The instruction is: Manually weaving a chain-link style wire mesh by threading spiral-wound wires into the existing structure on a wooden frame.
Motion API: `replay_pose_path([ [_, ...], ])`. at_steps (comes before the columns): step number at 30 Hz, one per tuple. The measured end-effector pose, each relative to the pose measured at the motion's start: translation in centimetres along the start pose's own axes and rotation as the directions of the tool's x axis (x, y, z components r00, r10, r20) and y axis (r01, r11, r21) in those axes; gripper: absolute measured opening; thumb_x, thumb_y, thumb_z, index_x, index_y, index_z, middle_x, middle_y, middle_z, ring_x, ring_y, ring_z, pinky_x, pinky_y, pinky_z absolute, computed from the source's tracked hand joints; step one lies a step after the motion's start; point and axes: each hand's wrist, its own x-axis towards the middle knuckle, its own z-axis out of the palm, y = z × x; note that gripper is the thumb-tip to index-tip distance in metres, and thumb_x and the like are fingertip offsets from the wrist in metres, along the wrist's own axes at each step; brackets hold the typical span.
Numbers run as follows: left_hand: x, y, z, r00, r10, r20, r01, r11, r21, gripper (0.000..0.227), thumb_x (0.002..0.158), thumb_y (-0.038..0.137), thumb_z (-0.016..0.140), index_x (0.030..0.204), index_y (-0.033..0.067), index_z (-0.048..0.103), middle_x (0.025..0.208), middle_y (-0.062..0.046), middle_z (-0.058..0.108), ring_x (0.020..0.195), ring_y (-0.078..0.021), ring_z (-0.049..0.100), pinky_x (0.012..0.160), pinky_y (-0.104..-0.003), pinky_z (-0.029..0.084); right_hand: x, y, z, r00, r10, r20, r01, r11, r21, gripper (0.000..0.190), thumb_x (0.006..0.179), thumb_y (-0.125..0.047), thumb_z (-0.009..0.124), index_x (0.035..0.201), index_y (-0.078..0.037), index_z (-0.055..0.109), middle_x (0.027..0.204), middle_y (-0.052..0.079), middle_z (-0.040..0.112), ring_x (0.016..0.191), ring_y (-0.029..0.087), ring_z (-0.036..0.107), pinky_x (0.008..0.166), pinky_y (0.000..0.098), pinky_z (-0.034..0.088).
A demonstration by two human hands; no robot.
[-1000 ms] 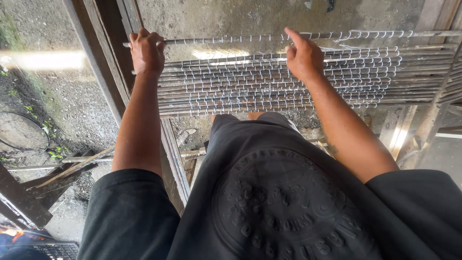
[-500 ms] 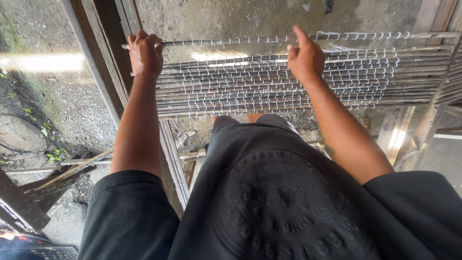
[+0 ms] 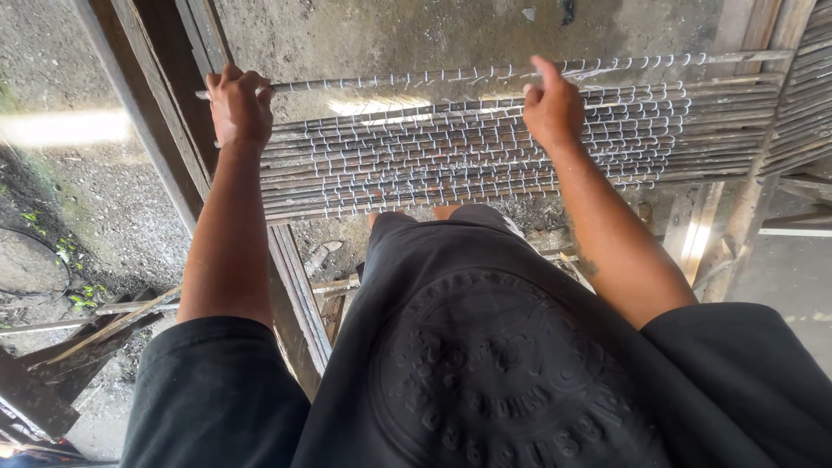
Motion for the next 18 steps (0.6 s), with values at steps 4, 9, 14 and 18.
replay_pose_path([
  [4, 0.0, 0.3, -0.2, 1.0, -0.011, 0.006, 0.011, 1.0, -0.011, 0.011, 0.093, 0.009, 0.082, 0.103, 0.0062, 0.08, 0.099, -0.01, 0.061, 0.095, -0.034, 0.048, 0.062, -0.05, 0.055, -0.1, -0.8, -0.9, 0.994, -0.022, 0.111, 0.023, 1.0, -0.006, 0.051, 0.104, -0.016, 0.06, 0.153, -0.024, 0.048, 0.117, 0.01, 0.073, 0.049, 0.008, 0.048, 0.038, 0.0223, 0.042],
  [9, 0.0, 0.1, -0.1, 1.0, -0.018, 0.006, 0.018, 1.0, -0.014, 0.011, 0.092, 0.009, 0.082, 0.103, 0.0074, 0.08, 0.098, -0.009, 0.06, 0.095, -0.0341, 0.047, 0.062, -0.049, 0.053, -0.1, -0.4, -0.8, 0.977, -0.214, -0.008, 0.214, 0.976, -0.034, 0.052, 0.101, -0.01, 0.068, 0.15, -0.016, 0.054, 0.118, 0.008, 0.074, 0.075, 0.017, 0.068, 0.055, 0.0276, 0.055],
  [14, 0.0, 0.1, -0.1, 1.0, -0.014, 0.002, 0.014, 1.0, -0.007, 0.011, 0.092, 0.009, 0.083, 0.102, 0.0075, 0.081, 0.098, -0.009, 0.06, 0.095, -0.0338, 0.047, 0.062, -0.049, 0.054, 0.0, -0.7, 0.0, 0.965, -0.258, 0.054, 0.262, 0.961, -0.083, 0.056, 0.098, -0.01, 0.069, 0.15, -0.025, 0.054, 0.127, 0.006, 0.072, 0.068, 0.014, 0.063, 0.046, 0.028, 0.049],
  [18, 0.0, 0.5, -0.3, 1.0, -0.018, 0.004, 0.018, 1.0, -0.011, 0.011, 0.092, 0.009, 0.083, 0.102, 0.0061, 0.08, 0.099, -0.009, 0.06, 0.095, -0.0332, 0.048, 0.064, -0.05, 0.056, 0.3, -0.2, -0.1, 0.985, -0.17, 0.018, 0.17, 0.981, -0.093, 0.053, 0.1, -0.017, 0.07, 0.149, -0.027, 0.054, 0.115, 0.001, 0.075, 0.075, 0.013, 0.064, 0.057, 0.0281, 0.051],
])
